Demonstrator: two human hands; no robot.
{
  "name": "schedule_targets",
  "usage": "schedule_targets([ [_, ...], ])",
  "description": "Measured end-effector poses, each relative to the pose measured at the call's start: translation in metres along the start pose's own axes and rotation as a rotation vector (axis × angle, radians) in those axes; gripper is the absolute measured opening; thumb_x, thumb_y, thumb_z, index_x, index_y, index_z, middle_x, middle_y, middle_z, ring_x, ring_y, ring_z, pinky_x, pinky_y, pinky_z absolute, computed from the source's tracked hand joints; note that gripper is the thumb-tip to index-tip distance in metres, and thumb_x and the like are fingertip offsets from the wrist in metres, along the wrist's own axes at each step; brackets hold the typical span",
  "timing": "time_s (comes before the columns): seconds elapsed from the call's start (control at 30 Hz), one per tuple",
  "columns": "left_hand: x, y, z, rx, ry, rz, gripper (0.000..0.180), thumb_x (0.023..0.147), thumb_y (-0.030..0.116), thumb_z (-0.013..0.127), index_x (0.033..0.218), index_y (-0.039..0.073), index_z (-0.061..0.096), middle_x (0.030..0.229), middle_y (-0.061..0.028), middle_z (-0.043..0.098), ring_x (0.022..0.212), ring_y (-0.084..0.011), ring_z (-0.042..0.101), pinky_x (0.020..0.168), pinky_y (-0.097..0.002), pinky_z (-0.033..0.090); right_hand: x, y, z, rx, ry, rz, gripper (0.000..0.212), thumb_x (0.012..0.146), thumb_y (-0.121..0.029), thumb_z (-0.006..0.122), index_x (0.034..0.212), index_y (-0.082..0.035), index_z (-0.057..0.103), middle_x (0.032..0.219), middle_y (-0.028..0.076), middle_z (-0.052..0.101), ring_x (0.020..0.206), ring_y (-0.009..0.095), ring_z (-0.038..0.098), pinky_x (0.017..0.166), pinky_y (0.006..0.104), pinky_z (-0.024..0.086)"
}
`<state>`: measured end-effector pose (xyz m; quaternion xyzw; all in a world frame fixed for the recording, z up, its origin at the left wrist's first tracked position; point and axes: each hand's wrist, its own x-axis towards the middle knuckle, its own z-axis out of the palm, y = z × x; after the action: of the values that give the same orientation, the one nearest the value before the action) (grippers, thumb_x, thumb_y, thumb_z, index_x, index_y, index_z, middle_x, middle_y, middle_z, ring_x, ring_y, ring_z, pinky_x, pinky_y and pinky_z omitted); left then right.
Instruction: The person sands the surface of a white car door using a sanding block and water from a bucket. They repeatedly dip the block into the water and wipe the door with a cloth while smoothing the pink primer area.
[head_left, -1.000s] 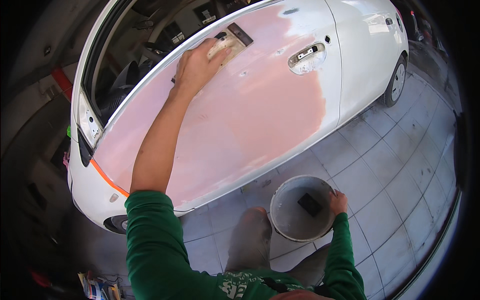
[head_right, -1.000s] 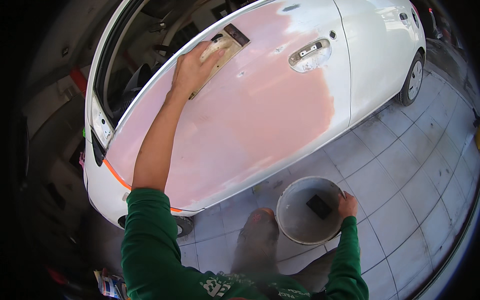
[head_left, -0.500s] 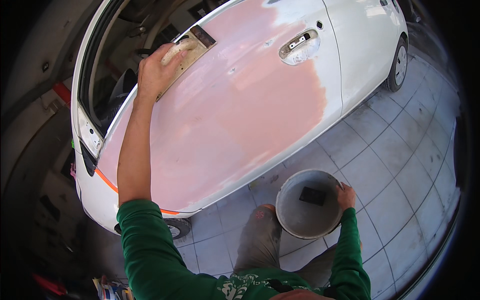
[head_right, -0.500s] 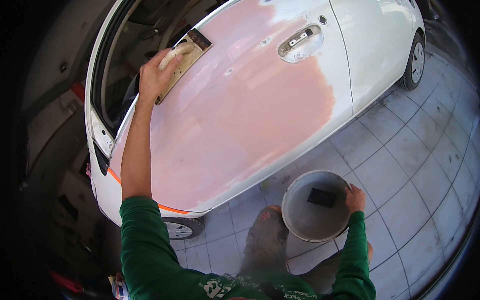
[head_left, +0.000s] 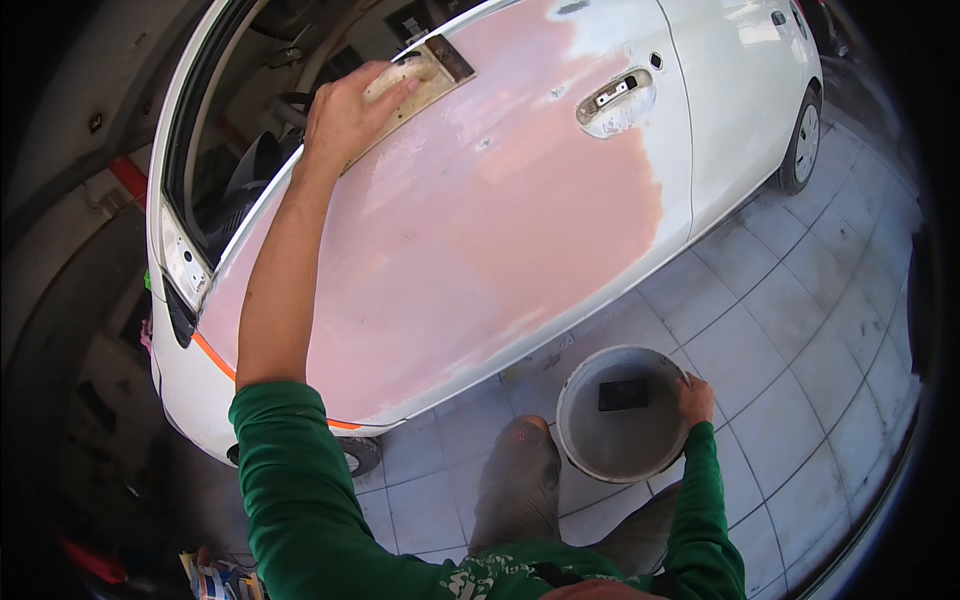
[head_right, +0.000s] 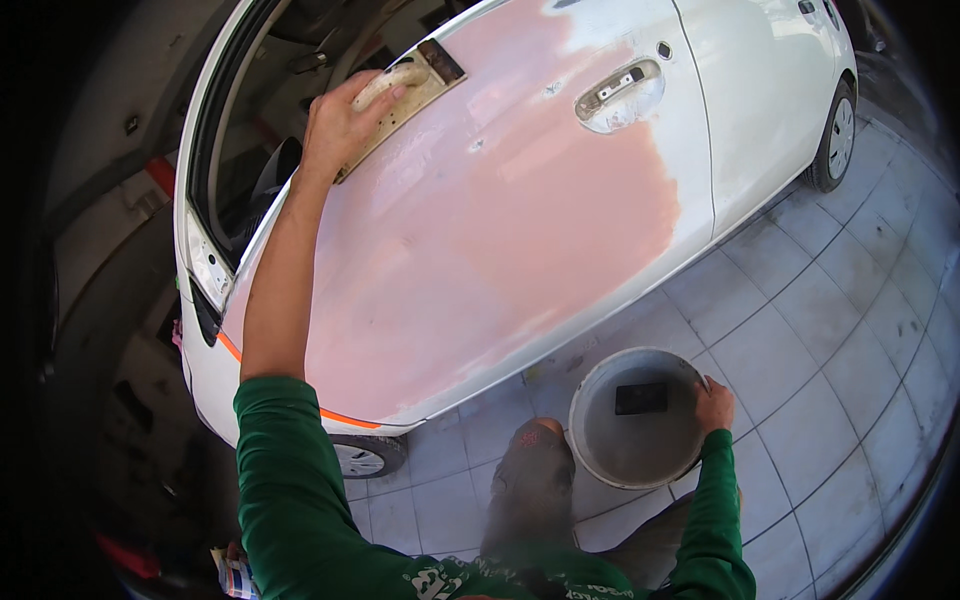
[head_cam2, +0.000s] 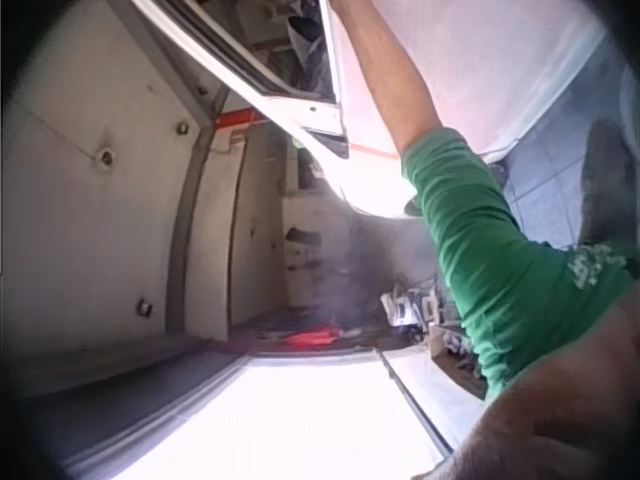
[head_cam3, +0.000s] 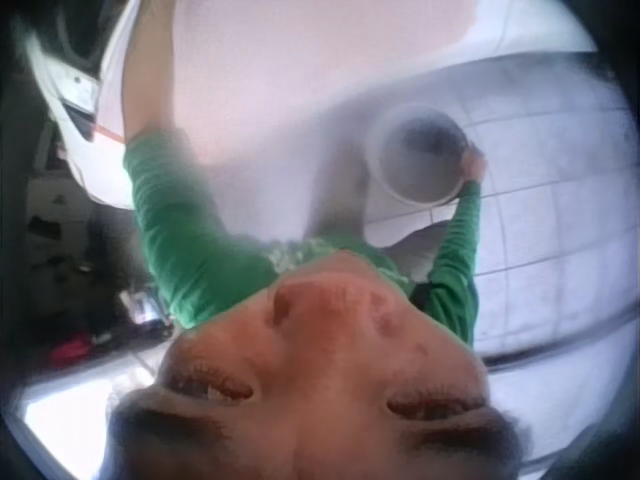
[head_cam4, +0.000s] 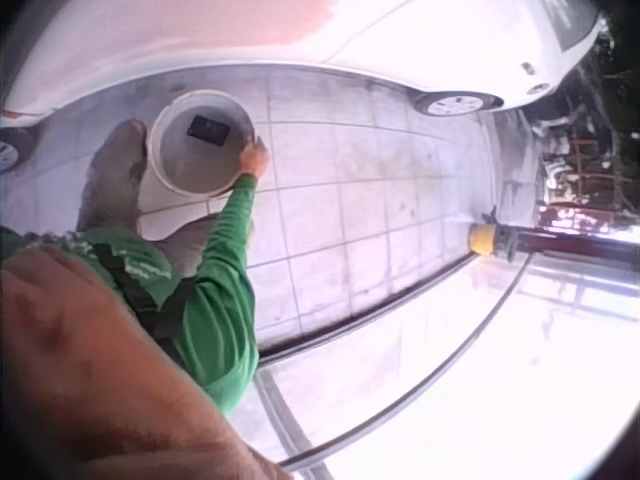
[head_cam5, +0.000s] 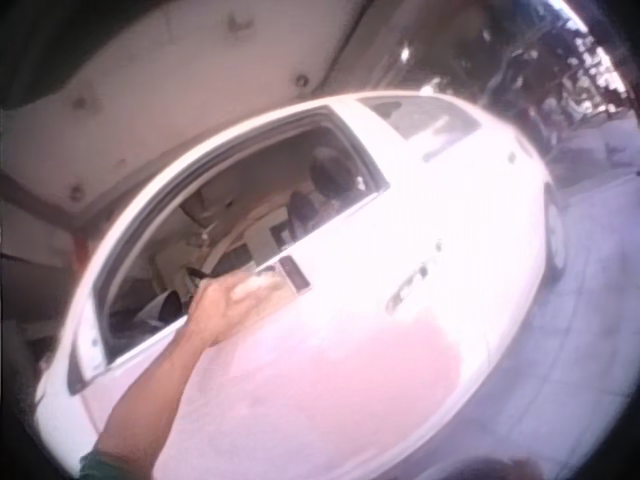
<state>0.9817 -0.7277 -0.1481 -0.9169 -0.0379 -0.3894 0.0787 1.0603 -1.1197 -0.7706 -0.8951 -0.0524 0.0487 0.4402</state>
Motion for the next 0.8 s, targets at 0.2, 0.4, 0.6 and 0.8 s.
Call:
schedule_targets([
  [0.2,0.016,0.014,0.027,-0.002,0.007,-0.027,0.062,0.093,0.058,0.076,0.131,0.010,0.075,0.112,-0.0187,0.080,0.103,-0.0330,0.078,0.095,-0.0427,0.059,-0.006,0.004,-0.003,0.056,-0.006,0.010,0.043,0.097,-0.032,0.069,0.128,-0.003,0.074,0.110,0.029,0.075,0.108,0.047,0.071,0.094,0.0503,0.056],
  [0.4,-0.006,0.013,0.034,0.076,0.012,0.083,0.060,0.094,0.059,0.074,0.127,0.010,0.076,0.108,-0.0212,0.079,0.101,-0.0338,0.078,0.089,-0.0438,0.060,-0.001,0.004,-0.001,0.031,0.023,-0.021,0.042,0.095,-0.034,0.068,0.123,-0.003,0.076,0.107,0.028,0.075,0.107,0.048,0.070,0.093,0.0511,0.055],
  [0.6,0.092,0.050,0.048,0.072,0.116,0.073,0.065,0.093,0.067,0.068,0.133,0.016,0.073,0.113,-0.0181,0.079,0.107,-0.0366,0.075,0.093,-0.0480,0.058,-0.003,-0.004,0.005,0.056,0.020,-0.025,0.041,0.095,-0.034,0.068,0.122,-0.004,0.076,0.105,0.028,0.074,0.103,0.048,0.070,0.091,0.0522,0.055],
  [0.8,-0.030,0.029,0.086,-0.065,0.097,0.235,0.056,0.097,0.052,0.073,0.134,0.010,0.073,0.114,-0.0168,0.079,0.105,-0.0356,0.077,0.091,-0.0443,0.059,-0.008,0.010,0.000,0.075,0.036,-0.005,0.040,0.096,-0.032,0.068,0.123,-0.004,0.076,0.105,0.028,0.074,0.103,0.048,0.070,0.091,0.0507,0.055],
])
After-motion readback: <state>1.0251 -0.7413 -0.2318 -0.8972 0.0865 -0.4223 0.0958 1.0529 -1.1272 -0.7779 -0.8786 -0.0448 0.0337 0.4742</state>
